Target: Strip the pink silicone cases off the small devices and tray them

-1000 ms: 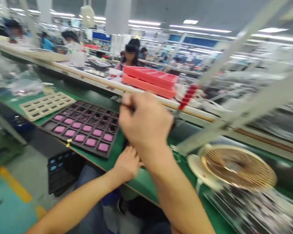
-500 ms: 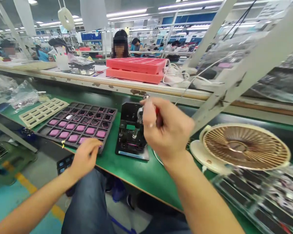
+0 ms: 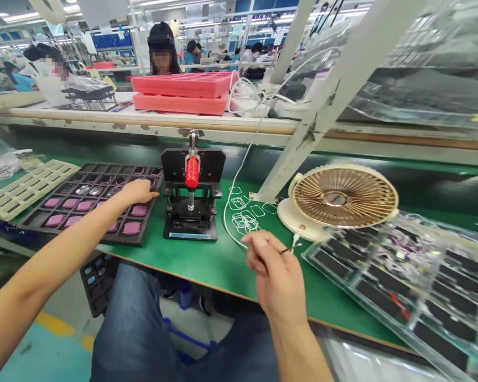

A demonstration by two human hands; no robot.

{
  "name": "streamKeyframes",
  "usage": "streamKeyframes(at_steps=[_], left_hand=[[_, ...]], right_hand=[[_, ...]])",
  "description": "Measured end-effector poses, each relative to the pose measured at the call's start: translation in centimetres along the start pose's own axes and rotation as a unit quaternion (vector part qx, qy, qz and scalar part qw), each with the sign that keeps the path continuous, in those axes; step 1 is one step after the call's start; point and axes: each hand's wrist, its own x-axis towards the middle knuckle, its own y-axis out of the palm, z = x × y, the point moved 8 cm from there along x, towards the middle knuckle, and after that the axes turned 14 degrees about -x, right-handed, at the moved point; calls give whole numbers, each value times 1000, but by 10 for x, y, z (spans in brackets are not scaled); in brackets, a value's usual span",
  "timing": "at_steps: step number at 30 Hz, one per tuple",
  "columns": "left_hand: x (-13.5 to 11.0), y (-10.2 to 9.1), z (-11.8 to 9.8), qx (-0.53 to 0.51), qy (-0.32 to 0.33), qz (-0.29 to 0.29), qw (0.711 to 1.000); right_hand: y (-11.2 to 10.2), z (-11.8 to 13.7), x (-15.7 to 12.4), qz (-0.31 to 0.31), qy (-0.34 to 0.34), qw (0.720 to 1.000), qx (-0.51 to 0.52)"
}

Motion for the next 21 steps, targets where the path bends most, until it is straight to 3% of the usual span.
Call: streamKeyframes(at_steps=[3,8,11,14,16,19,21], left_hand=[[5,-9,14,-65,7,-1,998],[-4,-22,35,-245,28,-34,969],[-24,-33,37,-388,53,-69,918],[-64,-32,31,-528,75,-60,844],[-101,-15,21,-596,73,-26,800],[-159,36,-2,-684,31,62,726],[-195,80,-24,-781,-43,145,605]], right_hand=[[-11,-42,-18,25,97,991,94],[-33,-69,-28,-35,141,974,173],[-42,-77,-31,-66,153,972,168],[-35,-83,-40,-45,181,968,170],[-24,-85,-48,-28,183,968,172],[-4,-76,-58,-17,125,979,157],[12,-66,-64,-5,71,990,125]])
